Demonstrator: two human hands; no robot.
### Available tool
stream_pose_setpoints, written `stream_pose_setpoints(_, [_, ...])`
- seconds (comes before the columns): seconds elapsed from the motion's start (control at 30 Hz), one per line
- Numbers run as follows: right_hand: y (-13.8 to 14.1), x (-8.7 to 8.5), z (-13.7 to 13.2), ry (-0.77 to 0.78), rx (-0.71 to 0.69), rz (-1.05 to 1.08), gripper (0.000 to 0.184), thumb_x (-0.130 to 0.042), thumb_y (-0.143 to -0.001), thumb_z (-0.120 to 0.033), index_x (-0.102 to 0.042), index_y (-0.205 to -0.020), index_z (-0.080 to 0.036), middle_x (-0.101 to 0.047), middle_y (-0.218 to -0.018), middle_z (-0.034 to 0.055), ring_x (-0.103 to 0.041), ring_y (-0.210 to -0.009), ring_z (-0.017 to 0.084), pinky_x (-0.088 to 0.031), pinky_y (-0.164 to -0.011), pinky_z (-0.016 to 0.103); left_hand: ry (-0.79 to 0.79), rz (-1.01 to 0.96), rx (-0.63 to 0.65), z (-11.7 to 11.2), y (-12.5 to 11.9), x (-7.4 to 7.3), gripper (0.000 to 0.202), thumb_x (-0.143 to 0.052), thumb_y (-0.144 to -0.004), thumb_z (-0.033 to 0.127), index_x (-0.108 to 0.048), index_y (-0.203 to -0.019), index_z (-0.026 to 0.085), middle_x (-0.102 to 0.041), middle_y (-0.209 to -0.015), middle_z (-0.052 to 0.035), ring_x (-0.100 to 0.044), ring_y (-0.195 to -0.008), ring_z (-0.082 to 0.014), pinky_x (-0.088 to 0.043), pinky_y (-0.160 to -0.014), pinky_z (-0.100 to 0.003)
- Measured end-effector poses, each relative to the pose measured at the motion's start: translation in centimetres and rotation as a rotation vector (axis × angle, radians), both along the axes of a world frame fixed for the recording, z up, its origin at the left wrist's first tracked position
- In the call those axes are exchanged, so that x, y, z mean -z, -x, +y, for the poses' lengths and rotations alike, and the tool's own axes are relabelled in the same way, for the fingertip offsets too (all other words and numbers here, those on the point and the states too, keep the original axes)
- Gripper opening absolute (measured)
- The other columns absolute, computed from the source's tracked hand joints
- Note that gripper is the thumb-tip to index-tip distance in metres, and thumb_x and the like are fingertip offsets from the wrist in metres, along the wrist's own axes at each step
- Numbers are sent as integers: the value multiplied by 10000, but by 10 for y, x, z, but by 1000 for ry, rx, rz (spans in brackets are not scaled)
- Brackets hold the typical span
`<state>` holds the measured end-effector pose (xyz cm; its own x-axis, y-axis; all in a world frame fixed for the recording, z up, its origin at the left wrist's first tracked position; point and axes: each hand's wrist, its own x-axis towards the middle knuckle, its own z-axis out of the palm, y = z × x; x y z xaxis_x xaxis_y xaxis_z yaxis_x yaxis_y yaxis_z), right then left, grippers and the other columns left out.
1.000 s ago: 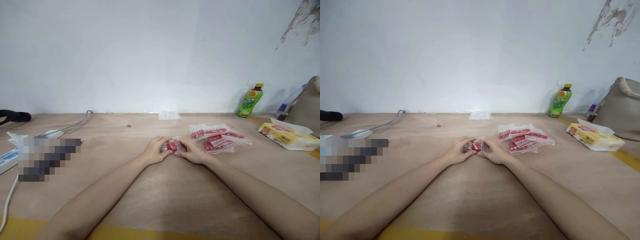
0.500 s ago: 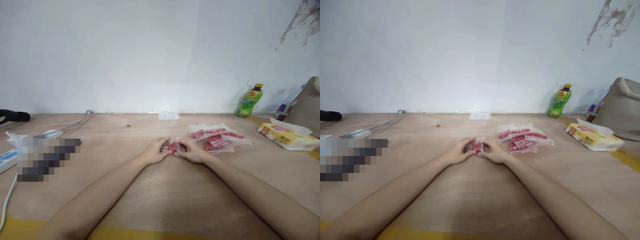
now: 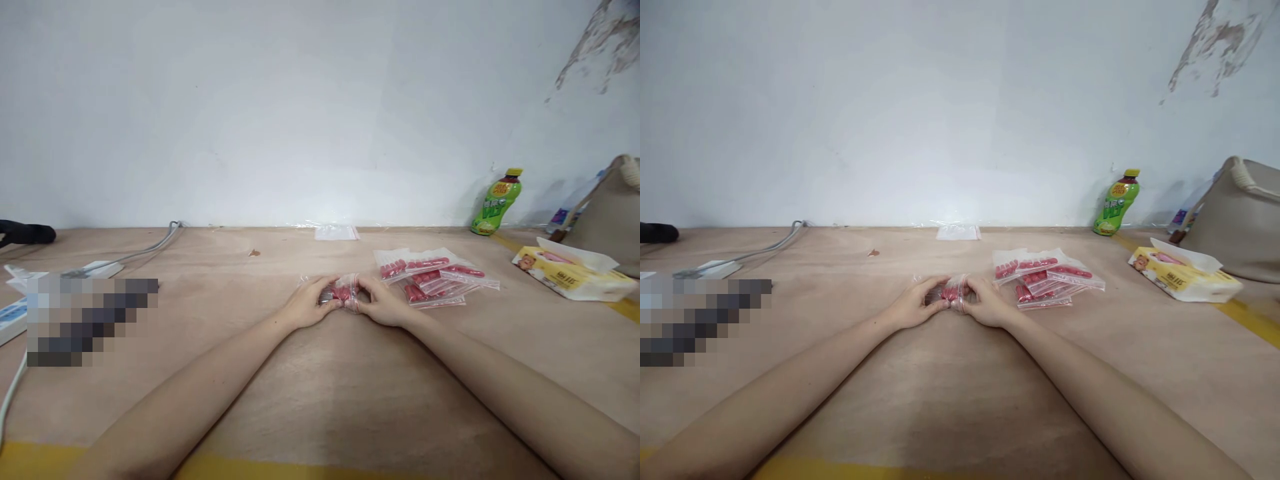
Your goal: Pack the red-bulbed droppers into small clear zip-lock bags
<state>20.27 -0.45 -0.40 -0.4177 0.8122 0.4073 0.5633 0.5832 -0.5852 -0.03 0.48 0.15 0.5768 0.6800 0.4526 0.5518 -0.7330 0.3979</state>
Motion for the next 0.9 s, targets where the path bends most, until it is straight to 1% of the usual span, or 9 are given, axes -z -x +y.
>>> stream_pose_setpoints(0.07, [1,2,2,-5,27,-20,237,-590,-734,-358,-593,-906,-195,-600,-974,50,-521,-904,210,-399,-808,356,4,1,-1,0,0,0,469,-553,-796,361,-447,-1215,181,-537,-1199,-85,-501,-1093,-217,-399,-934,-358])
stream_pose_setpoints(0.2, [2,6,5,4,-2,17,223,-568,-754,-342,-587,-930,-206,-612,-971,44,-526,-915,218,-405,-804,366,12,3,1,0,0,-1,462,-547,-799,370,-450,-1214,192,-539,-1195,-85,-507,-1083,-222,-405,-922,-366])
stream_pose_setpoints(0.3, [3,6,8,27,-2,50,227,-552,-766,-338,-584,-952,-211,-628,-913,33,-541,-886,215,-414,-794,363,13,11,-7,0,0,0,454,-549,-798,363,-460,-1211,197,-547,-1181,-89,-514,-1069,-226,-408,-913,-373])
stream_pose_setpoints(0.43, [6,5,9,55,-7,17,188,-544,-769,-335,-601,-906,-220,-635,-830,11,-549,-845,206,-424,-777,355,11,3,-13,0,0,0,451,-555,-793,360,-468,-1203,191,-556,-1161,-94,-525,-1049,-226,-417,-899,-371])
stream_pose_setpoints(0.53, [8,7,9,26,4,15,198,-572,-742,-331,-601,-898,-213,-631,-884,20,-544,-858,207,-424,-774,349,8,-6,1,0,0,0,438,-549,-799,350,-466,-1204,204,-551,-1170,-86,-518,-1059,-221,-411,-906,-370])
stream_pose_setpoints(0.6, [10,9,10,10,32,49,183,-564,-747,-322,-602,-888,-212,-630,-880,25,-546,-843,202,-429,-760,343,10,-7,5,0,0,-1,433,-547,-803,340,-464,-1208,211,-554,-1166,-81,-519,-1056,-218,-412,-905,-367])
stream_pose_setpoints(0.7, [12,12,10,31,56,141,173,-498,-788,-313,-601,-874,-204,-632,-796,16,-559,-755,179,-446,-708,320,15,4,-10,0,0,-1,437,-554,-798,338,-468,-1208,211,-558,-1162,-80,-522,-1053,-218,-411,-906,-365])
stream_pose_setpoints(0.8, [10,13,11,66,101,247,238,-452,-806,-322,-585,-947,-185,-623,-731,10,-564,-668,160,-462,-642,298,14,9,-40,0,1,0,447,-550,-797,360,-472,-1206,197,-550,-1178,-88,-517,-1065,-219,-407,-916,-360])
stream_pose_setpoints(0.9, [4,12,12,94,195,327,278,-468,-796,-355,-574,-991,-188,-632,-725,15,-584,-639,161,-476,-617,303,15,21,-77,0,5,1,460,-525,-803,401,-470,-1208,190,-549,-1183,-87,-518,-1069,-219,-408,-919,-355])
